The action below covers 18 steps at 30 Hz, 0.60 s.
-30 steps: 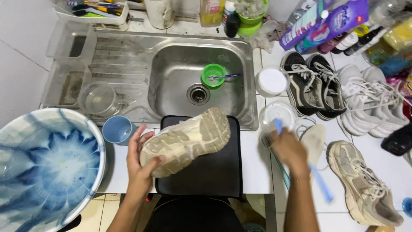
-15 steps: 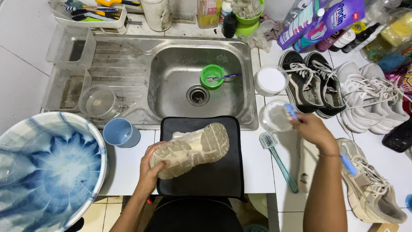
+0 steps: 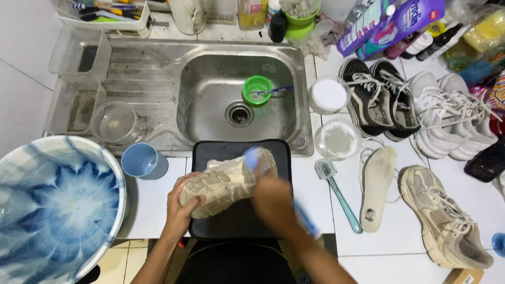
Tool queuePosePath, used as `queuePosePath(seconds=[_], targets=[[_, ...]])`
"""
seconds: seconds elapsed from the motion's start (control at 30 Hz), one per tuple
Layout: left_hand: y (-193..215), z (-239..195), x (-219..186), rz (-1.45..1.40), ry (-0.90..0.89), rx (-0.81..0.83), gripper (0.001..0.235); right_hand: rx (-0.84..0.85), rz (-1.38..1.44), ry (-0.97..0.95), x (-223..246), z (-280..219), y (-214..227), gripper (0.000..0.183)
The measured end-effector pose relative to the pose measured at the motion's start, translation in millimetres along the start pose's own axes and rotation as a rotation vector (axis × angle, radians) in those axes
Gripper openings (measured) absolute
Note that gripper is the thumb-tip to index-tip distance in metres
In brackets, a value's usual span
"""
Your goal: The person scrubs a beige sneaker with a blue toothbrush over a kitchen sink, focusing on the sole and upper surfaces. They rinse the shoe with water from a blue cup and continue scrubbing different areas, including the insole and laces.
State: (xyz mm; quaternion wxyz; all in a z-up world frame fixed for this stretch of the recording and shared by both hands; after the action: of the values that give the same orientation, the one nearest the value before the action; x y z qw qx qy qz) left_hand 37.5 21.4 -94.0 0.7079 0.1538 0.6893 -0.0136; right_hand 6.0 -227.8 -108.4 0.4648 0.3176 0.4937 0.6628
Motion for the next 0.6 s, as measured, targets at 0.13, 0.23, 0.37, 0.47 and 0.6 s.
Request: queuePosePath(seconds=[0.13,0.23,0.37,0.47,0.6], targets=[[-0.4,2.3,-9.2,0.041,0.003,0.028,0.050,0.377,-0.003,-0.175,0.9,45.0,12.6,0.068],[-2.9,-4.8,-6.9,0.047,0.017,0.028,0.052,0.832,0.329,-0.548,-43.0,51.1,-21.2,0.033],[-1.9,4.7,-12.8,-0.038,0.085,-0.051,0.050,0.634,0.262,-0.466,-12.5,12.2,3.7,0.078],[1.2,11.4,-10.4,-0.101,0.120,-0.047,0.047,0.661,0.273,-0.444,-4.0,-17.2,1.2,0.077],[3.5,10.4,-2.6,-0.132,0.104,-0.030,0.049,0.376,0.020,-0.461,-13.7,32.8,3.9,0.058]])
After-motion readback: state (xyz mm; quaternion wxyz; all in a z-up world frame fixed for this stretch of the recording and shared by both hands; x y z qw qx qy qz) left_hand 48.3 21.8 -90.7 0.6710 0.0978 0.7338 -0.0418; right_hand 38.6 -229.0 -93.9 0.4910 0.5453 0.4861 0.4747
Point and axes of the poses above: each hand's wrist, its own z-axis towards the middle knuckle, its own y-axis out of the back of the hand, x = y × z, the point moved 4 cm from there along z, towards the middle knuckle, and after that the axes turned 12 degrees about x, right-handed, at the moved point
